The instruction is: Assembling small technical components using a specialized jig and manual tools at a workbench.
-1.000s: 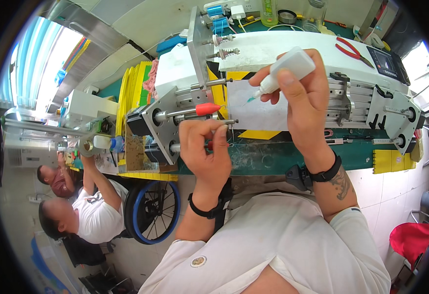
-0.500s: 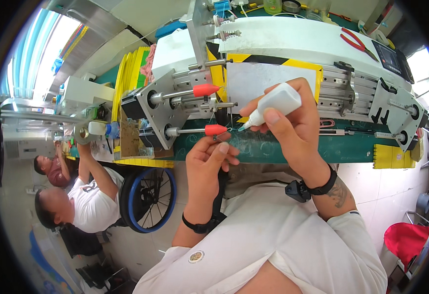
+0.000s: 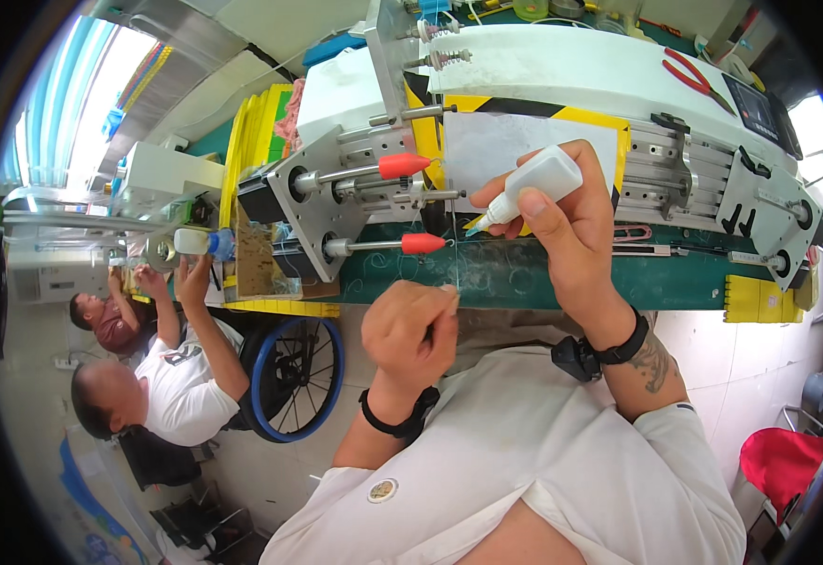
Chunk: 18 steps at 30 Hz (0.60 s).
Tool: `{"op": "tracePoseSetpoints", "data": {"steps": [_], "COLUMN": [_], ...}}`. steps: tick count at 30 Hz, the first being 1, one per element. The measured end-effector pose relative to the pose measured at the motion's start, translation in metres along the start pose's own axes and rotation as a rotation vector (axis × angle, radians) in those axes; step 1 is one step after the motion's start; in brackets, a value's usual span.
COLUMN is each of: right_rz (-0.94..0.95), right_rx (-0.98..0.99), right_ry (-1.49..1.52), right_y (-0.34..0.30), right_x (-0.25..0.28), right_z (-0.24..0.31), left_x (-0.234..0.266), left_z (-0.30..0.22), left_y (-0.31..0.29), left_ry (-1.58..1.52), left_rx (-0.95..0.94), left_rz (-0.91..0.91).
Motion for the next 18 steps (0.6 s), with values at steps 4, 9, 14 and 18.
{"op": "tracePoseSetpoints", "data": {"steps": [4, 9, 14, 18], "right_rz": [0.006, 0.001, -0.031, -0.045], "right_rx": [-0.012, -0.012, 0.015, 0.028], "right_ry": [-0.003, -0.010, -0.020, -0.041], "right_y": [0.000, 0.000, -0.001, -0.003], "right_x": [-0.001, -0.001, 0.001, 0.011], "right_z": [-0.001, -0.001, 0.003, 0.008], "left_x": [-0.011, -0.014, -0.015, -0.016], "left_z": [-0.004, -0.003, -0.001, 0.002], "left_y": [-0.002, -0.004, -0.006, -0.012], "left_ry": [-0.001, 0.016, 0.022, -0.006], "left_rx": [-0.062, -0.063, -0.043, -0.017], "left_rz": [0.122, 0.142, 0.142, 0.116]}}
Point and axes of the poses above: each hand's wrist, its own y-axis towards the middle knuckle, its own x-axis out of the back of the hand, z = x × y, the point moved 7 cm from there along y, towards the middle knuckle, and after that the axes turned 11 degrees about -x, right-handed, at the moved point
